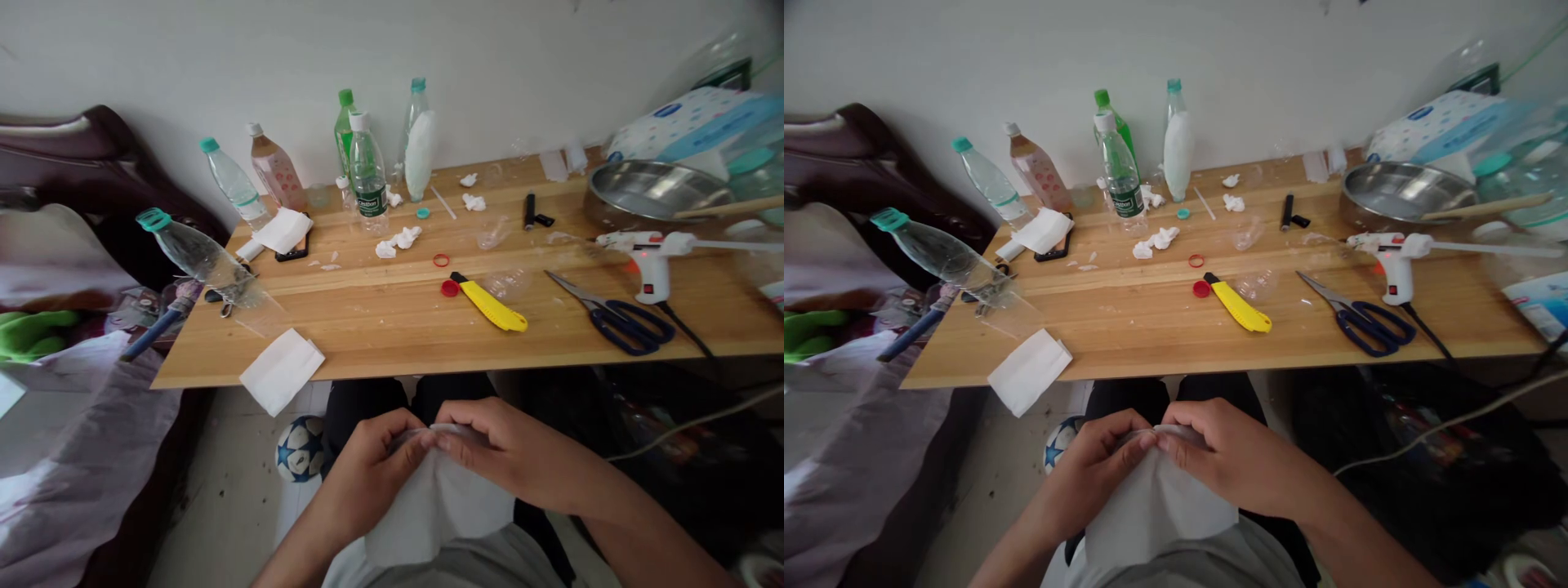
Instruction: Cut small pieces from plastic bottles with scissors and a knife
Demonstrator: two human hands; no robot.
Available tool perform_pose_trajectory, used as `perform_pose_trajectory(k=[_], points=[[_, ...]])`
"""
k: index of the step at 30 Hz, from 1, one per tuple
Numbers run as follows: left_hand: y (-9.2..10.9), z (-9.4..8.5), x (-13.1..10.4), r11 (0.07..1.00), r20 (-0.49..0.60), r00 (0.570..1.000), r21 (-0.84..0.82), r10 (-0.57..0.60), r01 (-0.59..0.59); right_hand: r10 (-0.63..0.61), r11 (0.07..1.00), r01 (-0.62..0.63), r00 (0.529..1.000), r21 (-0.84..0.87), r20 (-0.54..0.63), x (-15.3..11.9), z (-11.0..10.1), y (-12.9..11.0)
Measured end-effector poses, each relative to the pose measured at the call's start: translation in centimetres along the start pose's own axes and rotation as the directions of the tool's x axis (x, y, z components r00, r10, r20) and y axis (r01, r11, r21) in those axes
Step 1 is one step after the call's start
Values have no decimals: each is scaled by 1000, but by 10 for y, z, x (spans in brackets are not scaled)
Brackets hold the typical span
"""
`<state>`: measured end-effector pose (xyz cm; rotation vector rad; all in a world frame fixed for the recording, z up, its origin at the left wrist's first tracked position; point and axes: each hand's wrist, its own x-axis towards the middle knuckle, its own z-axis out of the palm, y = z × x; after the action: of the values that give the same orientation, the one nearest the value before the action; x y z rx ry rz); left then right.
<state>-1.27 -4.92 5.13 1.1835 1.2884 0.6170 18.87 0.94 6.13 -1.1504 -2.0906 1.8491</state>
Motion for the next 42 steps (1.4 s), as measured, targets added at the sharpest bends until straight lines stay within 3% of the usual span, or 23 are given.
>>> perform_pose_trajectory(k=[6,12,16,22,26,29,33,39,42], points=[[-2,0,-2,996,123,992,-91,-7,19,-43,995,38,997,94,57,2,1,5],[-9,12,2,937,42,998,-344,-50,62,-76,964,84,996,251,-43,4,14,13],[-13,16,3,921,-37,998,-388,-48,30,-28,925,59,996,374,-86,0,24,12],[-11,11,-1,974,-78,997,-224,2,-20,60,958,-39,996,285,-65,-15,10,-1],[-8,8,-2,994,-58,998,-108,-5,-2,27,951,-28,1000,309,10,-15,4,2],[-5,5,-2,999,-30,999,-46,-20,19,74,985,-78,997,154,36,-8,9,7],[-6,-2,-3,996,50,998,-82,-27,31,114,993,-114,993,4,-4,-2,12,8],[-11,-12,-4,981,120,992,-182,-38,60,107,994,-109,992,17,72,-2,5,8],[-10,-13,-2,991,140,989,-109,-56,72,103,994,-105,989,13,103,-1,3,10]])
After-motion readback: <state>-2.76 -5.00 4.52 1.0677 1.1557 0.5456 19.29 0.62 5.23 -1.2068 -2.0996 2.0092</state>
